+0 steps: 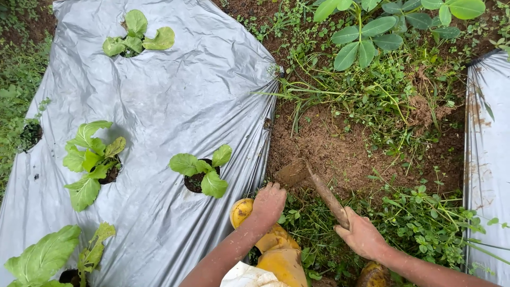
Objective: The person uses a hoe to remove weeds from the soil between rows of crops covered with plastic mulch. They repeatedly strike the ground to loosen the soil and pull out the weeds by hand.
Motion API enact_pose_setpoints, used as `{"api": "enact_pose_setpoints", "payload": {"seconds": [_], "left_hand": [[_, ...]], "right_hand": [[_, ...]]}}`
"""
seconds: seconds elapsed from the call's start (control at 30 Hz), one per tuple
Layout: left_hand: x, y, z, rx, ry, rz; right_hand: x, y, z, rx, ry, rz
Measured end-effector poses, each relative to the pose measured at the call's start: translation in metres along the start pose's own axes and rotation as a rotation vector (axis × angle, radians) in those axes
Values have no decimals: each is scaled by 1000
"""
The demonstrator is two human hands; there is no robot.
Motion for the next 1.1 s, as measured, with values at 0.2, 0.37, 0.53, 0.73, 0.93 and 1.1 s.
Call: {"api": "enact_pose_setpoints", "payload": {"seconds": [0.2,0.37,0.53,0.73,0.93,1.1], "left_hand": [[-6,5,10,20,-67,-60],[-13,6,3,-37,-67,-59],[-18,7,-4,-82,-85,-75],[-21,8,-17,-178,-132,-142],[-22,13,-7,-232,-218,-168],[-26,17,-10,-232,-206,-198]], "right_hand": [[-1,-50,-59,172,284,-70],[13,-30,-30,38,165,-55],[12,-31,-24,91,133,-60],[9,-39,-20,9,71,-94],[4,-37,-18,32,123,-67],[2,-34,-15,31,-100,-66]]}}
Point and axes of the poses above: each hand's wrist, its own x-axis towards the middle knuckle, its own z-axis out of the palm, y = z × x, the point moved 6 cm from there along x, towards the middle knuckle, and after that the axes turned 1 degree about z, right-handed, at the moved point
